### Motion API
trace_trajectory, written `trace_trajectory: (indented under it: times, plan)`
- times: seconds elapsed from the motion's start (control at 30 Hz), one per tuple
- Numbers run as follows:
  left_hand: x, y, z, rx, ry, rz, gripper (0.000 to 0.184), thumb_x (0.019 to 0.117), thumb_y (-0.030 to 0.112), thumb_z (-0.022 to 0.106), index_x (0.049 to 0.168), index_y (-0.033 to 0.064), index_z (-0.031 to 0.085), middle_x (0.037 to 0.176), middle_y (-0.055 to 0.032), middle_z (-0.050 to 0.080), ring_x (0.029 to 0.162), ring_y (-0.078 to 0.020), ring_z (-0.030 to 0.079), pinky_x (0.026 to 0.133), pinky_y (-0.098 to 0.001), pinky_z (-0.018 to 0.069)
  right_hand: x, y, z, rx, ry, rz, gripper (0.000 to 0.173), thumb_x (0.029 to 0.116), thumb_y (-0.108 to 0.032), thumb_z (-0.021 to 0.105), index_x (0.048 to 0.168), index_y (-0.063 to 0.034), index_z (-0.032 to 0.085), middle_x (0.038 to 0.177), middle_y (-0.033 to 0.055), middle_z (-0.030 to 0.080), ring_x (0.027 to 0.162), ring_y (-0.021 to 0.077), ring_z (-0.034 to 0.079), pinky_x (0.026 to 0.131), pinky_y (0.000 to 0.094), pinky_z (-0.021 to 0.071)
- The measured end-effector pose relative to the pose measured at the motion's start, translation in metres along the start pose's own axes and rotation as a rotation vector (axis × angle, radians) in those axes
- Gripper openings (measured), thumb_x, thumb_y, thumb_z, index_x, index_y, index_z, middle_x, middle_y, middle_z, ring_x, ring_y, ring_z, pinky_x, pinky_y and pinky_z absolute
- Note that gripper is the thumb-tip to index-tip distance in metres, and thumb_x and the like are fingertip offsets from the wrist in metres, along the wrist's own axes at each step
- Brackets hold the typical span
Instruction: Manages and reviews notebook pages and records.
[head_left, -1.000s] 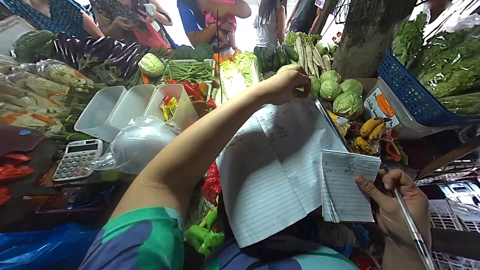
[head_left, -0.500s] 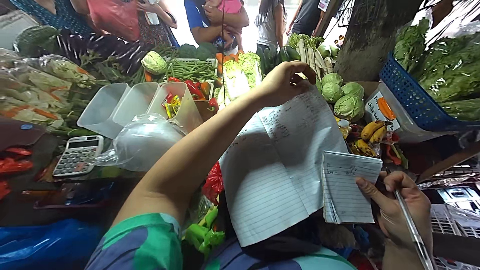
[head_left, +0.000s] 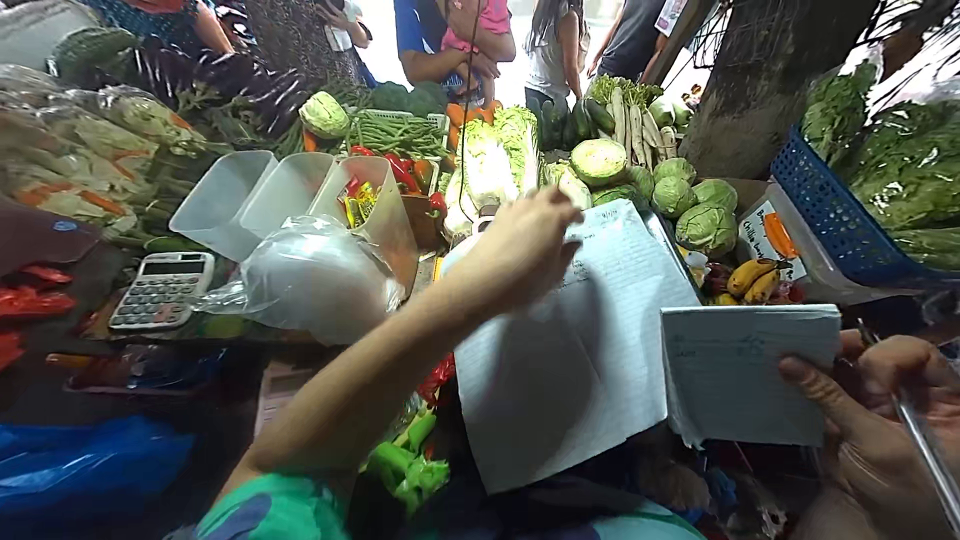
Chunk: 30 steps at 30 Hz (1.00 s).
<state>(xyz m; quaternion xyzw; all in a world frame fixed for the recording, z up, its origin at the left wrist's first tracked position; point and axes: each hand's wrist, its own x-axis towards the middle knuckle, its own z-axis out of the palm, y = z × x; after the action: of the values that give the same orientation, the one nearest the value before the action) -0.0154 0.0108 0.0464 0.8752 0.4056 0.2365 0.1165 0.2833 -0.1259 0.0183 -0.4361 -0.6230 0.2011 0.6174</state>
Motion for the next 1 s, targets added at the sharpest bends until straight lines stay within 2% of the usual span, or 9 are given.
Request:
trace_trajectory:
  times: [0.03, 0.07, 0.1, 0.13, 0.2, 0.3, 0.37, 0.6, 1.0]
  plan:
    - [-0.02, 0.01, 0.008, 0.084, -0.061, -0.069, 0.04, 0.0997, 0.036, 0.064, 0.126, 0.0061, 0.069, 0.131, -0.0171, 0.064, 0.122, -0.0378, 0.059, 0.098, -0.062, 0.0469, 0.003, 0.0, 0.006, 0.007, -0.016, -0.014, 0.031, 0.0806, -0.017, 0.086, 0.089, -0.0308, 0.061, 0.101, -0.0172, 0.07, 0.089, -0.002, 0.068, 0.076, 0.0147, 0.0602]
    - [-0.037, 0.018, 0.018, 0.146, -0.137, -0.135, 0.052, 0.1029, 0.048, 0.055, 0.134, 0.0069, 0.064, 0.139, -0.0168, 0.06, 0.133, -0.0386, 0.053, 0.105, -0.0651, 0.0412, 0.006, 0.002, 0.013, 0.013, -0.037, -0.022, 0.029, 0.0816, -0.017, 0.086, 0.09, -0.0306, 0.062, 0.101, -0.0166, 0.07, 0.089, -0.0014, 0.068, 0.076, 0.0146, 0.0597]
    - [-0.05, 0.025, 0.027, 0.18, -0.209, -0.189, 0.062, 0.1057, 0.055, 0.042, 0.143, 0.008, 0.057, 0.15, -0.0158, 0.053, 0.144, -0.0379, 0.043, 0.112, -0.0669, 0.0327, 0.008, 0.005, 0.02, 0.01, -0.054, -0.023, 0.027, 0.0826, -0.017, 0.084, 0.09, -0.0299, 0.062, 0.101, -0.0159, 0.07, 0.089, -0.0008, 0.068, 0.075, 0.0149, 0.0591]
    - [-0.061, 0.027, 0.038, 0.188, -0.231, -0.219, 0.067, 0.1071, 0.057, 0.032, 0.151, 0.0091, 0.05, 0.159, -0.0144, 0.043, 0.151, -0.0369, 0.033, 0.117, -0.0677, 0.0243, 0.01, 0.009, 0.028, 0.008, -0.067, -0.012, 0.026, 0.0829, -0.017, 0.084, 0.09, -0.0292, 0.062, 0.101, -0.0153, 0.07, 0.089, -0.0003, 0.068, 0.076, 0.0156, 0.0592]
    - [-0.073, 0.024, 0.053, 0.18, -0.159, -0.227, 0.069, 0.1074, 0.056, 0.023, 0.156, 0.0118, 0.043, 0.165, -0.0106, 0.036, 0.155, -0.0339, 0.027, 0.12, -0.0667, 0.0185, 0.012, 0.018, 0.044, -0.015, -0.09, 0.035, 0.025, 0.0823, -0.015, 0.083, 0.088, -0.0257, 0.062, 0.098, -0.0131, 0.07, 0.085, 0.0001, 0.067, 0.073, 0.0162, 0.0586]
    - [-0.078, 0.02, 0.057, 0.167, -0.128, -0.23, 0.067, 0.1071, 0.054, 0.02, 0.158, 0.0163, 0.04, 0.166, -0.0053, 0.034, 0.156, -0.029, 0.025, 0.121, -0.0638, 0.0166, 0.012, 0.033, 0.062, -0.151, -0.124, 0.116, 0.023, 0.082, -0.013, 0.081, 0.086, -0.0147, 0.058, 0.096, -0.0055, 0.068, 0.074, -0.0019, 0.062, 0.06, 0.0127, 0.0525]
    - [-0.079, 0.02, 0.059, 0.177, -0.096, -0.227, 0.066, 0.107, 0.053, 0.022, 0.158, 0.0166, 0.041, 0.165, -0.004, 0.036, 0.156, -0.0281, 0.025, 0.121, -0.0636, 0.0167, 0.011, 0.041, 0.069, -0.228, -0.125, 0.144, 0.022, 0.0824, -0.015, 0.081, 0.086, -0.0109, 0.059, 0.095, -0.0013, 0.069, 0.069, -0.0015, 0.061, 0.055, 0.0121, 0.0502]
    - [-0.08, 0.02, 0.062, 0.188, -0.069, -0.223, 0.065, 0.1067, 0.053, 0.022, 0.157, 0.0184, 0.043, 0.164, -0.0007, 0.039, 0.155, -0.027, 0.027, 0.121, -0.0631, 0.0167, 0.009, 0.042, 0.072, -0.282, -0.097, 0.124, 0.021, 0.0827, -0.014, 0.08, 0.084, -0.0113, 0.059, 0.095, -0.0007, 0.07, 0.071, -0.003, 0.061, 0.057, 0.0101, 0.0488]
    - [-0.081, 0.019, 0.064, 0.195, -0.044, -0.215, 0.065, 0.1065, 0.054, 0.022, 0.156, 0.0181, 0.045, 0.163, -0.0006, 0.041, 0.154, -0.0269, 0.029, 0.121, -0.0631, 0.0178, 0.007, 0.043, 0.073, -0.303, -0.07, 0.122, 0.021, 0.0837, -0.016, 0.079, 0.083, -0.0118, 0.059, 0.096, -0.0003, 0.071, 0.072, -0.0019, 0.062, 0.057, 0.0104, 0.049]
